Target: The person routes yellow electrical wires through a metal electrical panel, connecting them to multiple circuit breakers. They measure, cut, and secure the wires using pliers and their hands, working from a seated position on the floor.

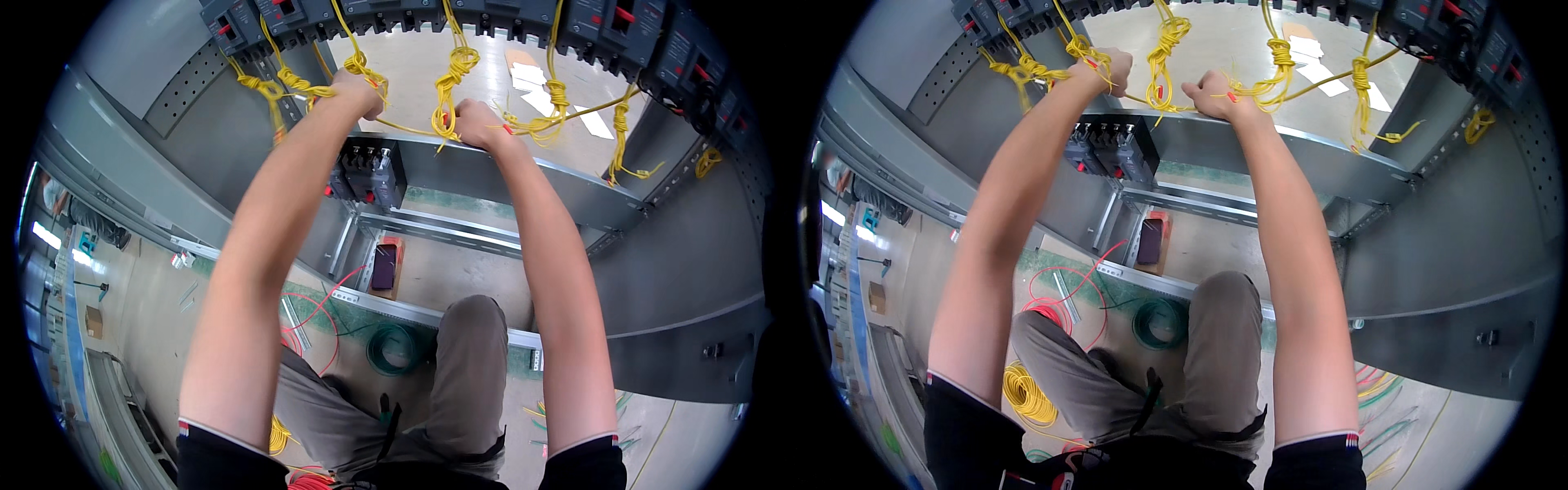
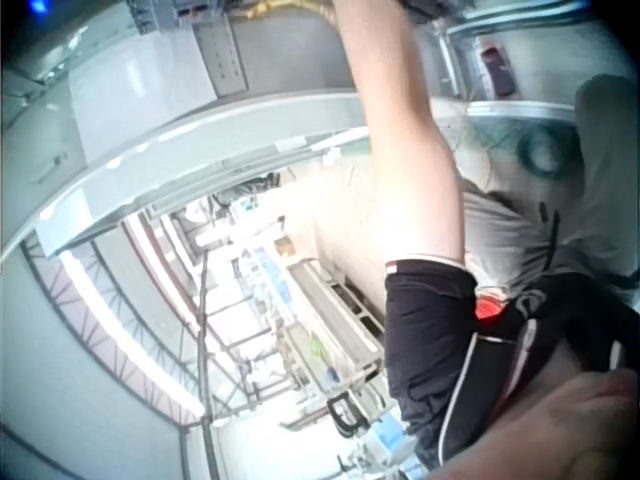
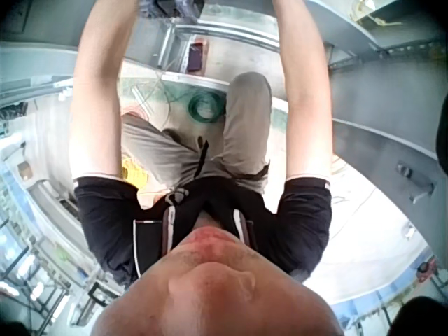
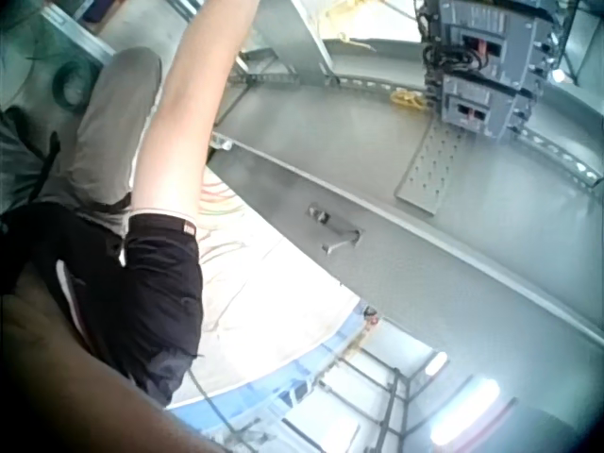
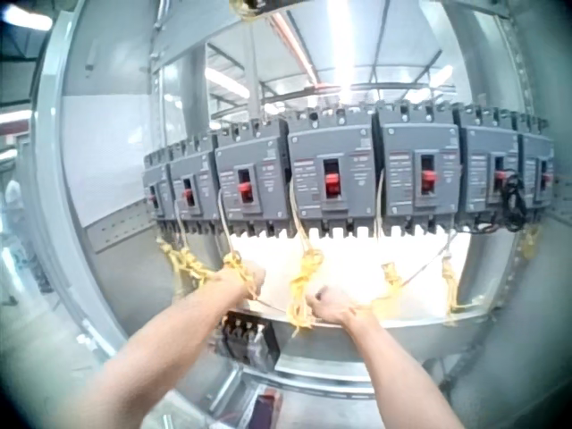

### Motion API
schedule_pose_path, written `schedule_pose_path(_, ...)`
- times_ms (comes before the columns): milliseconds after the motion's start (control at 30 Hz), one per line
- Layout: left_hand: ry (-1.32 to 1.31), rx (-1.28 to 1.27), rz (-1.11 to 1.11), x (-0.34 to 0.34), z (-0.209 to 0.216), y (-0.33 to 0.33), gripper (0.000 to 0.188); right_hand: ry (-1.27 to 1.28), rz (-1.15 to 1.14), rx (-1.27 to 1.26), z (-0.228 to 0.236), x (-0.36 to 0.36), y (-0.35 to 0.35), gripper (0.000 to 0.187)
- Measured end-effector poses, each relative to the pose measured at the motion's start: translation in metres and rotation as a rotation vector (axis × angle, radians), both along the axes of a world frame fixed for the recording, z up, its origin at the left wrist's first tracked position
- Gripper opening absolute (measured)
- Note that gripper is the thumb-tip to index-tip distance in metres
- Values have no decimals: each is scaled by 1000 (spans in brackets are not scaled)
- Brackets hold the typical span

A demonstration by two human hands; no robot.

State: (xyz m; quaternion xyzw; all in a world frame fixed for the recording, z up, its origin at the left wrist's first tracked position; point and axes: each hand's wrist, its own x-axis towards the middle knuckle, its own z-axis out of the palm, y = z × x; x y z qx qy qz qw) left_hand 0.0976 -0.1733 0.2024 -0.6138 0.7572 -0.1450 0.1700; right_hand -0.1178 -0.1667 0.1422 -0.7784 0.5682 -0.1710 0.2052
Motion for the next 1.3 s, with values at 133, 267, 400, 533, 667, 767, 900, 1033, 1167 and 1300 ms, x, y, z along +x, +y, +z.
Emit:
schedule_pose_path(133,7,-73,-145,-10,4,36,24,164,11,-246,9,-14,12,47)
schedule_pose_path(267,76,-332,-597,-10,-1,84,13,305,123,-504,30,-59,18,62)
schedule_pose_path(400,288,-37,-628,-52,14,173,13,424,113,-610,52,-92,58,46)
schedule_pose_path(533,519,-97,-592,-57,7,280,27,-86,344,-804,51,-81,114,31)
schedule_pose_path(667,1084,-69,-440,-25,-36,344,25,-117,565,-868,38,-66,159,28)
schedule_pose_path(767,1405,-16,-251,-8,-61,397,15,-93,737,-958,45,-46,188,29)
schedule_pose_path(900,1980,-15,66,29,-103,475,24,-122,764,-1027,73,-30,199,30)
schedule_pose_path(1033,2389,-261,172,32,-184,534,37,-83,621,-1136,111,-43,193,35)
schedule_pose_path(1167,1680,-225,260,15,-237,541,33,154,558,-1142,144,-65,183,41)
schedule_pose_path(1300,1443,-252,399,0,-281,526,32,316,572,-1070,126,-56,202,43)
